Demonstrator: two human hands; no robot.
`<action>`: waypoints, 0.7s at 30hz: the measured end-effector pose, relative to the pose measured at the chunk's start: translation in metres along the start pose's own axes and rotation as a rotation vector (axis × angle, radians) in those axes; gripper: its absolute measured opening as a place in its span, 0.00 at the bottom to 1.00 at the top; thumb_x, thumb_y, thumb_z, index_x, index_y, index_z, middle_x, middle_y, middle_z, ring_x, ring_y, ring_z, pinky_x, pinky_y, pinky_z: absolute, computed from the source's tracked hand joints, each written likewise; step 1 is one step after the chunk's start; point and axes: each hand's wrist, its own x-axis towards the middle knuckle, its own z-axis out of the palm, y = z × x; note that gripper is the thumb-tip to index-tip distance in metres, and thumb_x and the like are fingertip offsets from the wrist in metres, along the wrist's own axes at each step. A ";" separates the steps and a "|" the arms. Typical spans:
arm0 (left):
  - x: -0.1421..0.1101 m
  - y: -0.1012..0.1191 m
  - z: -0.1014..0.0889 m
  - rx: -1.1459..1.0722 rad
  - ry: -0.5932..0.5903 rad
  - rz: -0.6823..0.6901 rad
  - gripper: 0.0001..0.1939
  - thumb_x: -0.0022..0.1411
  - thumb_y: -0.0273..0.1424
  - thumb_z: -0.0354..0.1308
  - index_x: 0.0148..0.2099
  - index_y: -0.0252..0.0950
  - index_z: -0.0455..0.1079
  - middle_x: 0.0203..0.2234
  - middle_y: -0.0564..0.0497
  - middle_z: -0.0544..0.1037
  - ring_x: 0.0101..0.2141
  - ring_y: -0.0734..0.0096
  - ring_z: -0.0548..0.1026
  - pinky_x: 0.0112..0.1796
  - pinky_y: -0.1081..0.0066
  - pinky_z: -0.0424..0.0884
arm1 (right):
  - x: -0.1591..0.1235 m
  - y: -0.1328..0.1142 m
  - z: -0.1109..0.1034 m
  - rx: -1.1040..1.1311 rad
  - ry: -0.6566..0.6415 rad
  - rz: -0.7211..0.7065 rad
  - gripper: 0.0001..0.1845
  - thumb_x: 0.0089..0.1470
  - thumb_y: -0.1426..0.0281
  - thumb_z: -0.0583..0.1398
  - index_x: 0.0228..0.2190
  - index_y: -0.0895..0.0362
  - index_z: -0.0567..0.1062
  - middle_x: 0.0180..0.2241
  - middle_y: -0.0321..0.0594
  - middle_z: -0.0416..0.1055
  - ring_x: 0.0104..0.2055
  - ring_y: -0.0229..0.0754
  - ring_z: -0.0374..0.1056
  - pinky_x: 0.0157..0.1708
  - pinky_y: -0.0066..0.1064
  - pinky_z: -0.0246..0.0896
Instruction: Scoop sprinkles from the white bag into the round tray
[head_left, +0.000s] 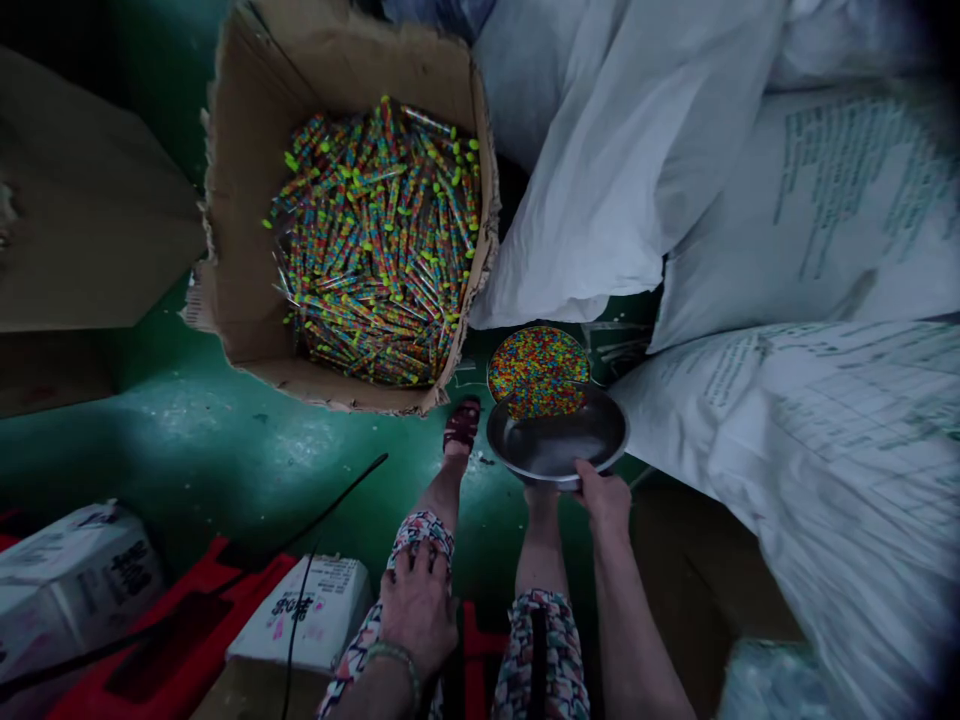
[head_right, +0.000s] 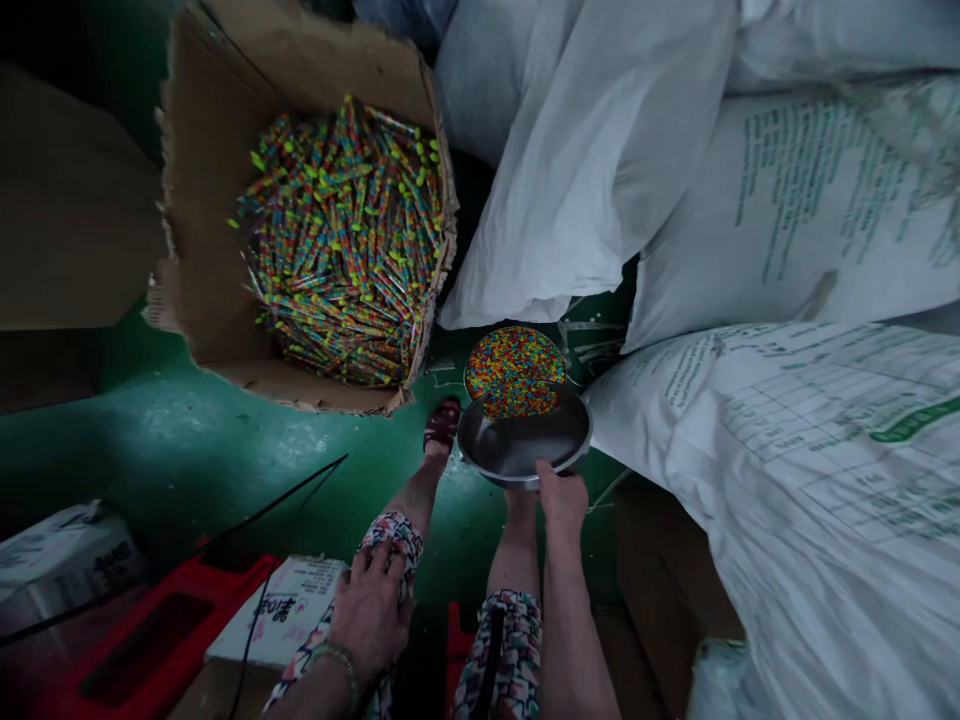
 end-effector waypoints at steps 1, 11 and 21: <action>0.000 -0.001 0.002 -0.010 0.003 0.002 0.31 0.53 0.35 0.53 0.60 0.36 0.65 0.61 0.45 0.63 0.58 0.43 0.55 0.52 0.46 0.57 | 0.000 -0.004 -0.004 -0.039 0.010 0.008 0.24 0.42 0.55 0.60 0.30 0.65 0.78 0.24 0.53 0.75 0.38 0.58 0.74 0.35 0.40 0.69; -0.004 -0.004 0.014 -0.048 -0.002 0.014 0.31 0.53 0.36 0.53 0.60 0.35 0.65 0.61 0.44 0.62 0.59 0.42 0.53 0.52 0.44 0.55 | -0.015 -0.035 -0.026 -0.280 0.070 -0.033 0.35 0.44 0.52 0.60 0.46 0.67 0.71 0.44 0.65 0.73 0.50 0.63 0.69 0.48 0.46 0.63; -0.007 -0.002 0.020 -0.073 0.005 0.007 0.30 0.54 0.36 0.53 0.59 0.35 0.65 0.61 0.43 0.62 0.59 0.41 0.53 0.54 0.42 0.53 | -0.022 -0.048 -0.032 -0.398 0.072 -0.120 0.38 0.45 0.49 0.60 0.48 0.67 0.68 0.45 0.65 0.72 0.49 0.65 0.69 0.48 0.47 0.62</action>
